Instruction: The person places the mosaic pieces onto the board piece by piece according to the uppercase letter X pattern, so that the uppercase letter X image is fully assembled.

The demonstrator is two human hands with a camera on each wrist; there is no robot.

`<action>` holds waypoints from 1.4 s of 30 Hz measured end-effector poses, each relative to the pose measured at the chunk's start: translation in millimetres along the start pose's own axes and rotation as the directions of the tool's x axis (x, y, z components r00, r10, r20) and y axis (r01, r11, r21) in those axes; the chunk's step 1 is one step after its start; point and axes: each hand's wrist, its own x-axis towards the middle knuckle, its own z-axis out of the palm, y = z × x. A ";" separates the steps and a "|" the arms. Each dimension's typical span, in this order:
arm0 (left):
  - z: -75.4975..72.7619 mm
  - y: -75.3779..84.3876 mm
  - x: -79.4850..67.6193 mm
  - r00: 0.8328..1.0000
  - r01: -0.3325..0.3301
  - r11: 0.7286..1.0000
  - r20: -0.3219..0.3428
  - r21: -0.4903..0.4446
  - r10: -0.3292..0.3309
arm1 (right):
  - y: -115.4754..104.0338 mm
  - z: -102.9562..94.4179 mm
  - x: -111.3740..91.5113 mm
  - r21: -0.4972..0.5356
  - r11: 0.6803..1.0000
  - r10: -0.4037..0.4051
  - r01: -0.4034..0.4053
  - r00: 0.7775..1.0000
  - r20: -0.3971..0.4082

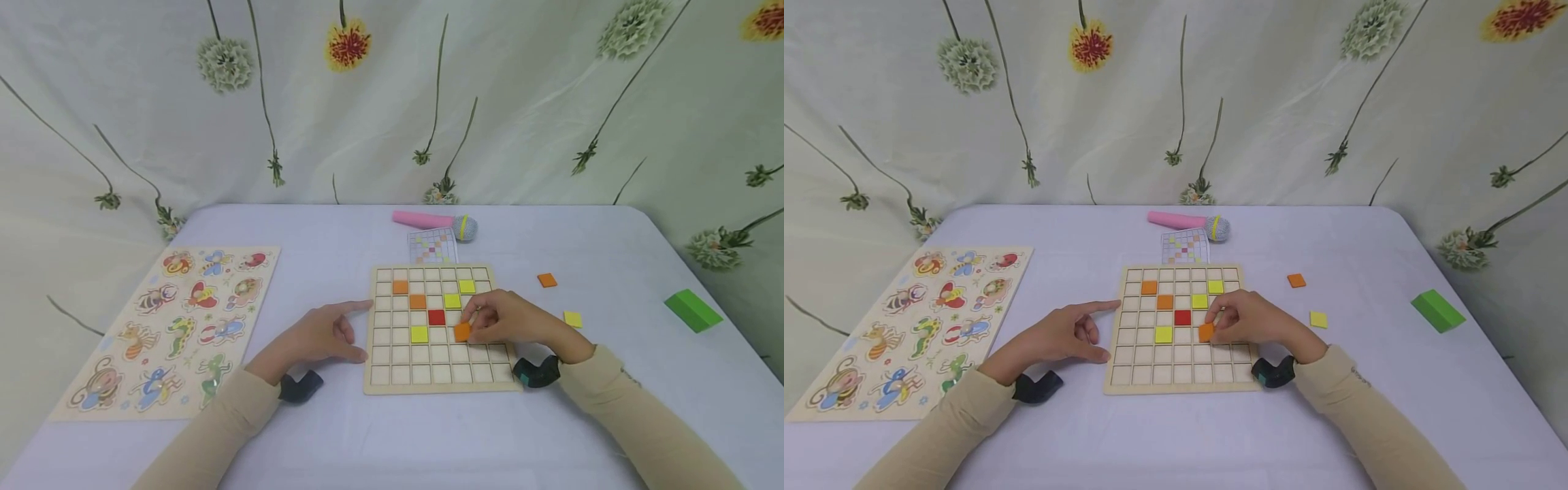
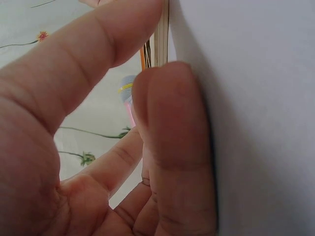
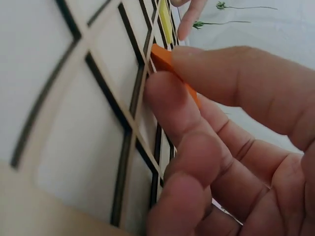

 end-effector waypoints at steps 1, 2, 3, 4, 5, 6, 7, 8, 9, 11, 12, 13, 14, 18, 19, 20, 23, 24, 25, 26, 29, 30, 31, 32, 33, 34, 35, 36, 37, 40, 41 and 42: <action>0.0 0.1 0.2 1.000 0.000 1.000 0.000 0.000 0.000 | -0.3 1.5 0.6 -0.013 1.000 0.000 0.000 1.000 -0.008; -0.1 0.4 0.1 1.000 0.002 1.000 0.000 0.001 -0.002 | -0.4 2.9 1.0 -0.025 1.000 -0.005 0.004 1.000 -0.015; -0.1 0.5 0.2 1.000 0.003 1.000 0.000 0.002 -0.003 | -0.4 4.2 1.4 -0.035 0.999 -0.007 0.006 1.000 -0.023; -0.1 0.7 0.1 1.000 0.005 1.000 -0.001 0.002 -0.005 | -0.4 5.4 1.7 -0.043 0.999 -0.009 0.007 1.000 -0.030; -0.1 0.7 0.1 1.000 0.008 1.000 -0.001 0.003 -0.008 | -0.4 6.4 2.0 -0.048 0.999 -0.007 0.005 0.999 -0.036; 0.0 0.8 0.2 1.000 0.008 1.000 -0.001 0.004 -0.008 | -0.5 7.4 2.3 -0.054 0.999 -0.004 0.002 0.999 -0.042; 0.0 0.8 0.2 1.000 0.009 1.000 -0.001 0.005 -0.009 | -0.5 8.3 2.6 -0.061 0.998 -0.002 -0.001 0.999 -0.047; -0.1 0.9 0.1 1.000 0.009 1.000 -0.001 0.005 -0.009 | -1.1 9.0 2.7 -0.069 0.998 0.000 -0.003 0.999 -0.052; -0.2 0.8 0.1 1.000 0.009 1.000 -0.001 0.005 -0.009 | -1.7 9.5 2.9 -0.073 0.997 0.005 -0.009 0.998 -0.056; -0.4 0.7 0.3 1.000 0.006 1.000 0.000 0.005 -0.006 | -3.4 10.3 2.9 -0.083 0.996 0.010 -0.016 0.998 -0.062; -0.4 0.7 0.3 1.000 0.006 1.000 0.000 0.003 -0.006 | -4.1 10.6 2.9 -0.087 0.996 0.011 -0.016 0.998 -0.063; -0.4 0.7 0.3 1.000 0.006 1.000 0.002 0.001 -0.006 | -4.8 10.9 2.8 -0.089 0.996 0.011 -0.017 0.998 -0.065; -0.4 0.7 0.3 1.000 0.006 1.000 0.001 0.000 -0.006 | -5.3 11.1 2.7 -0.091 0.996 0.011 -0.017 0.998 -0.066; -0.3 0.2 0.4 1.000 0.005 1.000 0.001 -0.001 -0.005 | -5.9 11.5 2.5 -0.093 0.995 0.010 -0.016 0.998 -0.068; -0.2 0.1 0.3 1.000 0.004 1.000 0.001 -0.001 -0.004 | -5.8 11.5 2.5 -0.094 0.995 0.009 -0.015 0.998 -0.068; -0.2 -0.1 0.3 1.000 0.004 1.000 -0.001 -0.002 -0.004 | -5.7 11.3 2.4 -0.094 0.995 0.009 -0.015 0.998 -0.066; 0.0 -0.1 0.1 1.000 0.005 1.000 -0.002 -0.003 -0.005 | -4.9 10.1 2.1 -0.095 0.995 0.001 -0.006 0.998 -0.055; 0.1 0.1 0.0 1.000 0.005 1.000 -0.003 -0.005 -0.005 | -4.4 9.3 1.8 -0.095 0.995 -0.003 -0.002 0.999 -0.049; 0.1 0.3 -0.2 1.000 0.006 1.000 -0.003 -0.007 -0.006 | -4.0 8.3 1.4 -0.095 0.995 -0.008 0.004 0.999 -0.042; 0.2 0.4 -0.2 1.000 0.006 1.000 -0.004 -0.008 -0.006 | -3.4 7.2 0.9 -0.094 0.996 -0.015 0.012 0.999 -0.035; 0.1 1.2 -0.6 1.000 0.010 1.000 -0.006 -0.006 -0.010 | -1.8 2.5 -0.9 -0.076 0.997 -0.036 0.035 0.999 -0.014; 0.1 1.7 -0.8 1.000 0.014 1.000 -0.008 -0.005 -0.014 | -1.1 0.6 -1.6 -0.067 0.997 -0.042 0.041 0.999 -0.008; 0.1 2.1 -1.1 1.000 0.019 1.000 -0.008 -0.005 -0.019 | -0.6 -1.4 -2.3 -0.056 0.997 -0.045 0.045 0.999 -0.002; 0.2 2.3 -1.1 1.000 0.022 1.000 -0.009 -0.003 -0.022 | 0.3 -3.5 -3.1 -0.045 0.998 -0.047 0.047 0.999 0.003; 0.2 2.7 -1.3 1.000 0.027 1.000 -0.010 -0.001 -0.027 | 1.0 -5.7 -3.8 -0.030 0.998 -0.049 0.049 0.999 0.009; 0.2 2.9 -1.3 0.999 0.031 1.000 -0.011 0.000 -0.031 | 1.8 -7.9 -4.5 -0.017 0.999 -0.051 0.052 0.999 0.015; 0.4 3.1 -1.4 0.999 0.033 0.999 -0.013 -0.001 -0.033 | 2.6 -10.2 -5.3 -0.005 0.999 -0.050 0.050 0.999 0.019; 0.4 3.0 -1.3 0.999 0.032 0.999 -0.013 0.000 -0.032 | 3.5 -12.6 -6.2 0.001 0.999 -0.049 0.049 0.999 0.023; 0.5 2.9 -1.3 0.999 0.030 1.000 -0.013 -0.002 -0.030 | 4.3 -14.9 -7.3 0.007 0.999 -0.048 0.048 0.998 0.027; 0.8 2.2 -1.2 1.000 0.022 1.000 -0.013 -0.006 -0.022 | 7.2 -22.2 -10.9 0.014 0.999 -0.043 0.042 0.999 0.031; 0.7 2.2 -1.5 1.000 0.018 1.000 -0.012 -0.008 -0.019 | 8.5 -24.7 -12.5 0.016 0.999 -0.038 0.037 0.999 0.029; 0.7 2.0 -1.6 1.000 0.017 1.000 -0.010 -0.010 -0.018 | 9.9 -27.2 -14.1 0.019 0.999 -0.033 0.033 0.999 0.025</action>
